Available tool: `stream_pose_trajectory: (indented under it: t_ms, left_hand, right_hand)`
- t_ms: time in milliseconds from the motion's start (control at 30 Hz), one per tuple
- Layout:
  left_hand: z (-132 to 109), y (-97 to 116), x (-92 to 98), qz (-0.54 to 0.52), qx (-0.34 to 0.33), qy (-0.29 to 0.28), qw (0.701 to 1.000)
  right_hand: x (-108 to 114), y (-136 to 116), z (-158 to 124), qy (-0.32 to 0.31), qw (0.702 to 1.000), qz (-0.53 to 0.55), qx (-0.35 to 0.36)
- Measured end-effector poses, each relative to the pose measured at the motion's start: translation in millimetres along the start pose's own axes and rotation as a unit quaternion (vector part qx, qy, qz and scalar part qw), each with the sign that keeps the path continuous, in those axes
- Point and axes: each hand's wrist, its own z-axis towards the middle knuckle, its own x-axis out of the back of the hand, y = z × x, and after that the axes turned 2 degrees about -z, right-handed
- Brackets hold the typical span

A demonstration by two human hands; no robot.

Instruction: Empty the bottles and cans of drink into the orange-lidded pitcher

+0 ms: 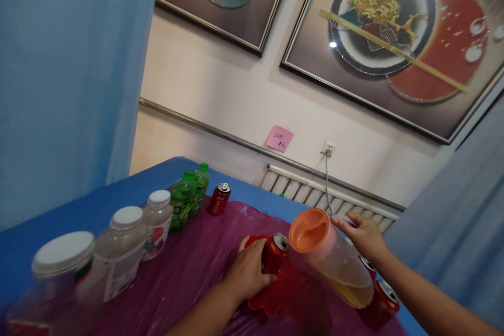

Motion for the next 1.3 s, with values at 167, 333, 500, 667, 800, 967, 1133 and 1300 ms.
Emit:
stream_pose_trajectory:
  t_ms: [167,333,500,667,800,967,1133,1300]
  left_hand:
    - [-0.1,0.3,-0.2,0.001,0.003,-0.003,1.000]
    - [0.3,-0.4,-0.9,-0.001,0.008,-0.006,1.000]
    - [0.2,-0.3,-1.5,0.002,0.010,-0.004,1.000]
    - [0.3,-1.6,-2.0,0.005,0.008,-0.005,1.000]
    - [0.2,-1.6,-1.4,0.006,0.009,-0.007,1.000]
    - [0.2,-1.3,-0.6,0.005,0.009,-0.009,1.000]
    - [-0.4,-2.2,-1.0,0.006,0.009,-0.007,1.000]
    - [-0.9,-1.0,-1.1,0.009,0.013,-0.004,1.000]
  right_hand:
    - [-0.4,-0.5,-0.3,0.000,1.000,0.004,-0.001]
    - [-0.5,0.1,-0.5,0.001,1.000,-0.004,-0.006]
    - [-0.6,-2.6,-2.3,-0.001,1.000,0.009,-0.006]
    - [-0.6,-2.1,-2.3,-0.003,1.000,0.015,-0.015]
    - [-0.4,0.2,-1.5,-0.001,1.000,0.001,-0.011]
    - [-0.5,1.9,-0.5,0.002,1.000,-0.008,-0.010]
    - [-1.2,1.9,-0.3,0.000,1.000,0.000,-0.018]
    - [-0.9,1.7,-0.5,0.002,1.000,-0.007,-0.018]
